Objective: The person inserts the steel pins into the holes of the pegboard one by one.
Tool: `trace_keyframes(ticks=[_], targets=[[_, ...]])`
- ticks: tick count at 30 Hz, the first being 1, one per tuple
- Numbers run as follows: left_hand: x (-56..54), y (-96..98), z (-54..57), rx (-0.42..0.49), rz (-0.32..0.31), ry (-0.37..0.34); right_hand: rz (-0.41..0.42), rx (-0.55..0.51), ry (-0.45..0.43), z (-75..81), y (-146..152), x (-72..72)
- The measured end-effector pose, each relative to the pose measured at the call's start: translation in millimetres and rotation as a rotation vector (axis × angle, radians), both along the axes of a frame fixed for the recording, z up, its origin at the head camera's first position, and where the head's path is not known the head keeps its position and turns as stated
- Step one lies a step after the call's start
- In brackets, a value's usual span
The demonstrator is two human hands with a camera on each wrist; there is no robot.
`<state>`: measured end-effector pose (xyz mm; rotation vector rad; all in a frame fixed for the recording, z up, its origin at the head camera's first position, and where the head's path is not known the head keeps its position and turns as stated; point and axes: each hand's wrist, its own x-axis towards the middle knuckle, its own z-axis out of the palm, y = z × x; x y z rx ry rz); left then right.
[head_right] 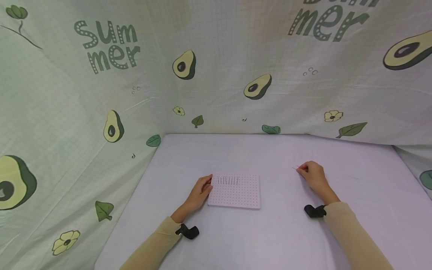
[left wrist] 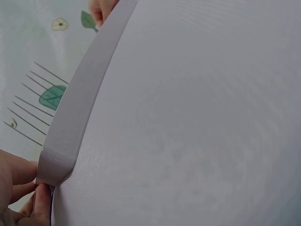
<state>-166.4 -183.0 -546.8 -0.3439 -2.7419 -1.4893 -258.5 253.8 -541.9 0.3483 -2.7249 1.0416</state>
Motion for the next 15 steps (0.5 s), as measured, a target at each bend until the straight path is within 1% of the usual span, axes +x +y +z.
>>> trace_keyframes(ticks=[3,6,9,12,15], targets=[[0.6,-0.2,0.4,0.001,-0.001,0.003,0.034,0.027,0.021,0.6,-1.6,-1.0],[0.4,-0.4,0.6,0.005,0.002,0.005,0.041,0.039,0.026,2.1,-2.6,-1.7],[0.0,-0.5,0.0,0.013,0.006,-0.003,0.014,0.036,0.010,2.8,-1.9,-0.7],[-0.3,-0.8,-1.7,0.013,0.004,0.006,-0.020,0.019,-0.010,2.2,0.1,1.2],[0.4,-0.8,-2.3,0.018,-0.002,0.020,-0.033,0.000,-0.029,1.1,2.7,3.2]])
